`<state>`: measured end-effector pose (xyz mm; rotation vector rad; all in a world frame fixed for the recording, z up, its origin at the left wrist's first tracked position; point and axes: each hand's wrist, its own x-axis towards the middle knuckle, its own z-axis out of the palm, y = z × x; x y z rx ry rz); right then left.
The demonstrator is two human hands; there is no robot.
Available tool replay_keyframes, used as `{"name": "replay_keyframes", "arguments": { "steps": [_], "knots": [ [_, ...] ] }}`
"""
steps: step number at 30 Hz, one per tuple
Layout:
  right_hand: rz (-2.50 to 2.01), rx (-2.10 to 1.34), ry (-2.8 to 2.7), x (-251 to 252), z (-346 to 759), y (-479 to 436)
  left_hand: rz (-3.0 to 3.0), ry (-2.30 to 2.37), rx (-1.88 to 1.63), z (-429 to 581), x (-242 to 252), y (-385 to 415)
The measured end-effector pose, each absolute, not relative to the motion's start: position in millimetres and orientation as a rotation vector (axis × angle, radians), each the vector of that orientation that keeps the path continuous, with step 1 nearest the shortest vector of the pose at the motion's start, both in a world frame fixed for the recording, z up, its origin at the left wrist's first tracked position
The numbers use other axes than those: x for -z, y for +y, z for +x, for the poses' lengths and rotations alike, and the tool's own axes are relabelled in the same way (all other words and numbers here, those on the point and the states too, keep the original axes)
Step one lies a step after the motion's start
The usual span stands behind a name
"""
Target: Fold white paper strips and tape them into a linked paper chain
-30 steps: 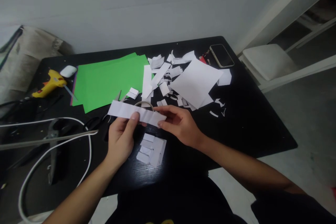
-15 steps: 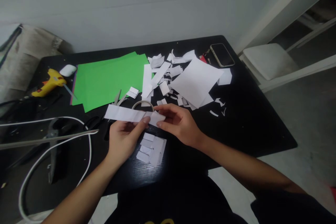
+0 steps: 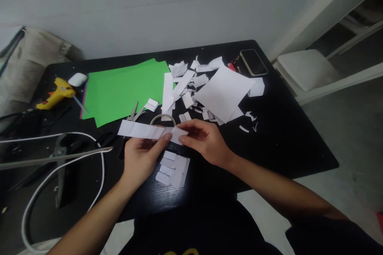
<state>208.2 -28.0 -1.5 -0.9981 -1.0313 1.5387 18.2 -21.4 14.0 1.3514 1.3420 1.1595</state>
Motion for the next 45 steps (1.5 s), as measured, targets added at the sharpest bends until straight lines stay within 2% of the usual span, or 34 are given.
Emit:
{"name": "replay_keyframes", "arguments": {
  "steps": [27, 37, 45],
  "knots": [
    [-1.017, -1.556, -0.951, 4, 208, -26, 1.386, 1.271, -1.190, 18, -15, -23],
    [-1.028, -1.569, -0.929, 1, 207, -26, 1.624, 1.196, -1.251, 12, 0, -23],
    [-0.960, -1.547, -0.947, 4, 208, -26, 1.814, 1.076, -1.153, 9, -9, -20]
  ]
}}
